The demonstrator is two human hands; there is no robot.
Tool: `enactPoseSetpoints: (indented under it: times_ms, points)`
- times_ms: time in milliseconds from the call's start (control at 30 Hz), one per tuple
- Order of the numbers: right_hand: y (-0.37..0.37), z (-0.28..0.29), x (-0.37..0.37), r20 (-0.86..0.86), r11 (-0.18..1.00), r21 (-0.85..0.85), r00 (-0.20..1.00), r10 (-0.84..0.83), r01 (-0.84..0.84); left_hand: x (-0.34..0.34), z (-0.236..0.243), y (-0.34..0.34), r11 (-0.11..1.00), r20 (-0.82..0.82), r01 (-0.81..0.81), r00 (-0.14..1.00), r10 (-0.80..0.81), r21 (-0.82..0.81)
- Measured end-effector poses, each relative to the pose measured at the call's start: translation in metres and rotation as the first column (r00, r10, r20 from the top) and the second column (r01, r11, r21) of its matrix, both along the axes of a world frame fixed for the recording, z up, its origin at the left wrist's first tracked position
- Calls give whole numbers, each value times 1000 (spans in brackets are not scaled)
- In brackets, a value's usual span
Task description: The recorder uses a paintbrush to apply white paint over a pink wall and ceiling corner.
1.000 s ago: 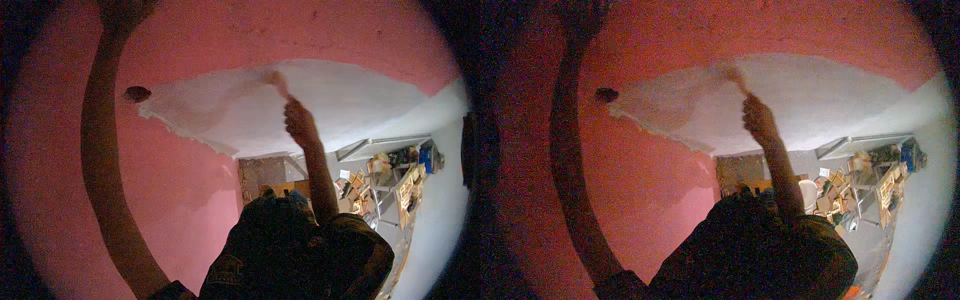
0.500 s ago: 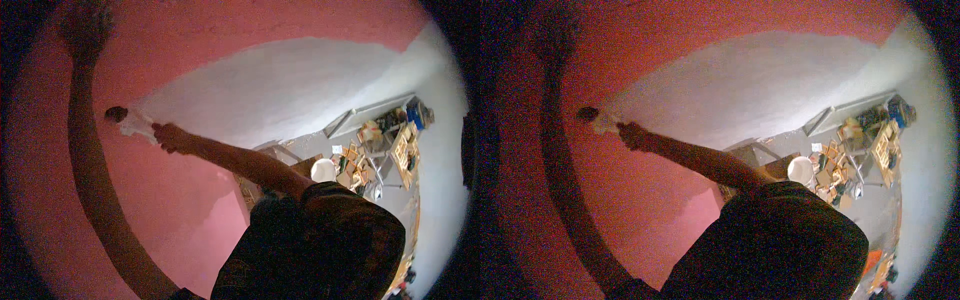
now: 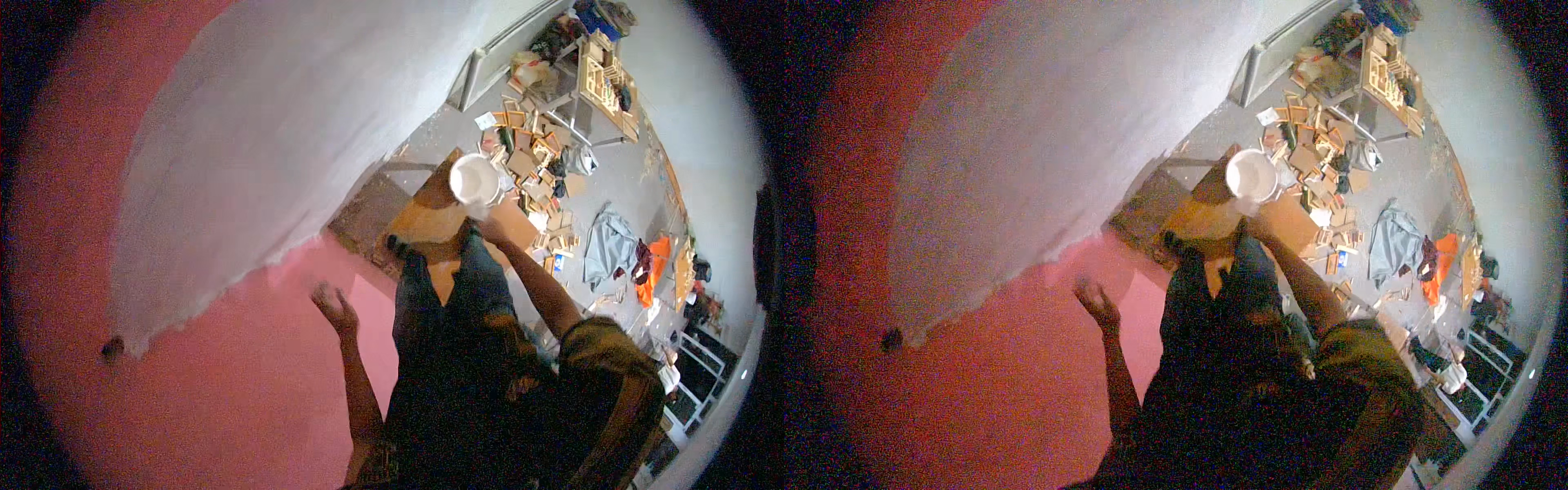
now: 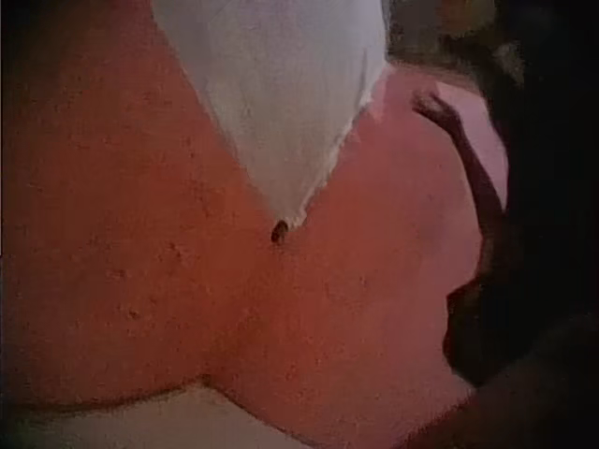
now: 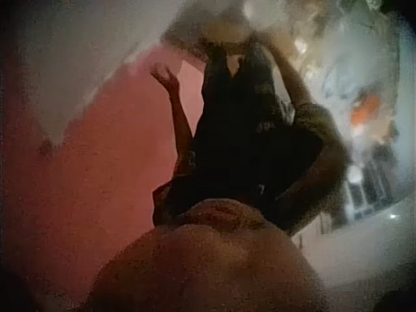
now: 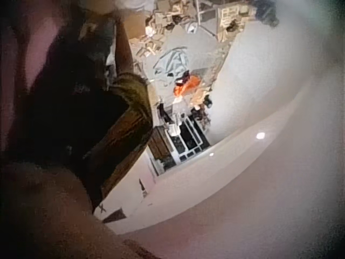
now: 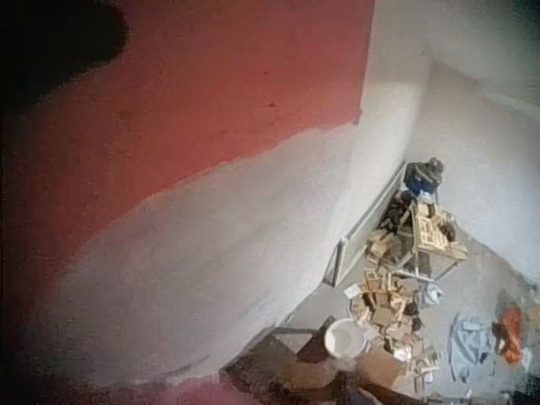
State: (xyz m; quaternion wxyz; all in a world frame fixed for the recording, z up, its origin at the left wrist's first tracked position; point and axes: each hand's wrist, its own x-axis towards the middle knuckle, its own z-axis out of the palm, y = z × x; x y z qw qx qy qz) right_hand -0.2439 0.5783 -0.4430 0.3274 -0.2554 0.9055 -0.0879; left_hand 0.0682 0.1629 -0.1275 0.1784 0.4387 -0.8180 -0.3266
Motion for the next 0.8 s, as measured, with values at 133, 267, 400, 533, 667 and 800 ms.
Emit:
enactPoseSetpoints:
  times_ms: [133, 267, 400, 533, 667, 800]
  points:
    - [102, -30, -29, -120, 939, 250, 969, -214, 238, 40, -75, 65, 970, -91, 243, 966, -241, 15]
    - [-23, -49, -6, -690, 992, -30, 716, -107, 120, 100, -72, 117, 980, 443, 39, 888, -123, 194]
    - [-85, -116, 3, 72, 663, -541, 814, -577, 518, 94, -78, 149, 969, 508, 91, 838, -199, 229]
    - [67, -293, -55, -101, 980, -196, 995, 26, -45, 17, -151, 213, 820, 348, 292, 798, -493, 493]
    - [-28, -306, -37, 148, 978, -140, 980, -133, 154, -75, -113, 233, 867, 584, 62, 715, -384, 494]
    - [-43, -294, -63, 359, 875, -111, 840, -408, 472, -98, -132, 237, 879, 607, 36, 709, -358, 476]
